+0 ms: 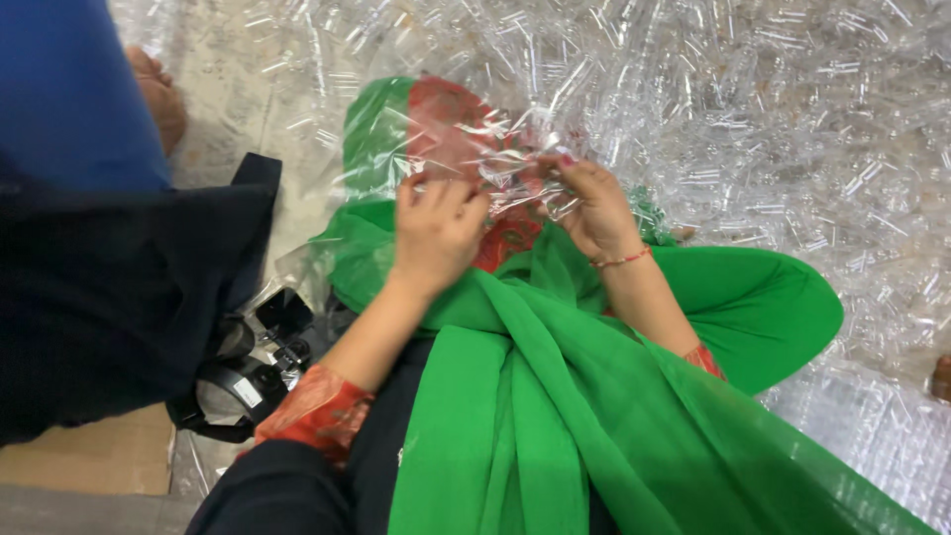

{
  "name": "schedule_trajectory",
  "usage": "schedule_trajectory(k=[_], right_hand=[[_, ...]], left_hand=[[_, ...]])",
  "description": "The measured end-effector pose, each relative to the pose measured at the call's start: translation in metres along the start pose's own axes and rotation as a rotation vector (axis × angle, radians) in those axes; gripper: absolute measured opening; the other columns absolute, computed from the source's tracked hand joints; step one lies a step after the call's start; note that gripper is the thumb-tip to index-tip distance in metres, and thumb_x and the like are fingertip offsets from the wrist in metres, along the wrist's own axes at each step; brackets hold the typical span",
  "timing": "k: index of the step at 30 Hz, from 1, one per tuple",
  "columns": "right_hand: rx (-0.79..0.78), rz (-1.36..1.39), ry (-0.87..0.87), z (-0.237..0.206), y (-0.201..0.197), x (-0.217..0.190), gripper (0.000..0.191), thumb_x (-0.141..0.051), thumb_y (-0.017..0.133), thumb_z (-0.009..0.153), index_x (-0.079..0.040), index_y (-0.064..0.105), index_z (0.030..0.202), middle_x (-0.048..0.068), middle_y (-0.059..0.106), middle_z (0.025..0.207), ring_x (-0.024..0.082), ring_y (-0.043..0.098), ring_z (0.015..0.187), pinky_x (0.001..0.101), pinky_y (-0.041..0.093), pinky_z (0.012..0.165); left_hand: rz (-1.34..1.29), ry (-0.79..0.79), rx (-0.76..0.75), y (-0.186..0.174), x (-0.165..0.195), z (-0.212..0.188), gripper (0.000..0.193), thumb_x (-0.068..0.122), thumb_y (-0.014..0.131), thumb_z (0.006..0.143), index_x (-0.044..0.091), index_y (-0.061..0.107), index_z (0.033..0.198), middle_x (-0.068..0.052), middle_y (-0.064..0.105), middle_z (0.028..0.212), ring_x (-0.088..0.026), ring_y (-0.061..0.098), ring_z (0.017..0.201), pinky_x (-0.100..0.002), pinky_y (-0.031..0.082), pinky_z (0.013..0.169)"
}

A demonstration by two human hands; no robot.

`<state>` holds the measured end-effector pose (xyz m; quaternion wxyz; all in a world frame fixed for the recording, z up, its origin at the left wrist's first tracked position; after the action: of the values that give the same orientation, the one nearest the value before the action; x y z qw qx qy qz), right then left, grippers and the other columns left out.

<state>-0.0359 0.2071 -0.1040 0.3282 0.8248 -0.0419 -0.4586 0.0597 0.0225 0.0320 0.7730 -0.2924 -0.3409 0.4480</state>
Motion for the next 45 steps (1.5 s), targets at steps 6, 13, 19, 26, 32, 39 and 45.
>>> schedule_trajectory(k=[6,13,19,26,32,39,45], right_hand=[[-0.152,0.324,0.082,-0.034,0.028,0.007,0.041,-0.022,0.059,0.092,-0.016,0.061,0.133,0.015,0.065,0.13,0.03,0.065,0.12,0.0466,0.058,0.097],[0.121,0.098,0.118,-0.03,-0.002,0.075,0.023,-0.004,0.064,0.102,0.0,0.061,0.125,0.012,0.071,0.112,0.027,0.07,0.105,0.0426,0.06,0.092],[0.019,-0.016,0.175,-0.014,-0.041,0.096,0.025,-0.007,0.065,0.104,0.001,0.068,0.127,0.007,0.07,0.102,0.017,0.066,0.09,0.0341,0.057,0.083],[0.219,0.082,-0.02,-0.028,-0.068,0.064,0.022,-0.008,0.069,0.098,0.001,0.068,0.118,0.008,0.074,0.108,0.015,0.072,0.098,0.0347,0.06,0.087],[0.297,0.066,0.032,-0.035,-0.076,0.047,0.023,-0.008,0.069,0.096,-0.002,0.073,0.117,0.007,0.076,0.103,0.014,0.072,0.09,0.032,0.06,0.081],[0.068,-0.188,0.057,-0.034,-0.057,0.063,0.016,-0.005,0.069,0.096,0.003,0.072,0.11,0.008,0.077,0.095,0.015,0.073,0.083,0.0309,0.06,0.076],[-0.245,-0.244,0.156,-0.054,-0.021,0.08,0.03,-0.007,0.066,0.097,-0.001,0.072,0.125,-0.001,0.071,0.087,0.006,0.061,0.075,0.0241,0.053,0.071]], left_hand=[[-0.034,-0.08,-0.168,0.029,-0.01,-0.024,0.009,0.02,0.07,0.085,0.013,0.067,0.089,-0.004,0.06,0.084,-0.024,0.063,0.08,-0.043,0.048,0.077],[-0.18,0.024,-0.288,0.054,0.051,-0.066,0.012,0.015,0.069,0.083,0.01,0.063,0.092,-0.003,0.062,0.088,-0.021,0.066,0.078,-0.038,0.05,0.071],[-0.164,-0.096,-0.15,0.011,0.014,-0.057,0.027,0.018,0.077,0.079,0.011,0.066,0.103,-0.006,0.065,0.105,-0.027,0.064,0.096,-0.043,0.049,0.081],[0.061,-0.324,-0.405,0.063,-0.031,-0.039,0.071,0.049,0.071,0.091,0.017,0.051,0.15,-0.021,0.032,0.16,-0.047,0.024,0.146,-0.077,0.013,0.111],[0.115,-0.445,-0.48,0.084,-0.037,-0.058,0.09,0.055,0.065,0.091,0.018,0.031,0.166,-0.018,0.01,0.171,-0.047,0.006,0.156,-0.082,0.0,0.111],[0.092,-0.743,-0.397,0.087,-0.124,-0.066,0.081,0.054,0.06,0.1,0.022,0.027,0.166,-0.023,0.011,0.172,-0.048,0.015,0.156,-0.08,0.006,0.115],[-0.857,-1.323,-0.464,0.138,-0.248,-0.042,0.086,0.061,0.067,0.091,0.022,0.03,0.158,-0.015,0.04,0.159,-0.035,0.041,0.139,-0.055,0.039,0.111]])
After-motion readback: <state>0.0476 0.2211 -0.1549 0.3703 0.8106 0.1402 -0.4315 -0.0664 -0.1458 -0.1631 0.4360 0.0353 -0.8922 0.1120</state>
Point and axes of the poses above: each hand's wrist, its own z-axis towards the middle knuckle, its own y-axis out of the palm, x = y × z, the point moved 8 cm from there along z, towards the middle knuckle
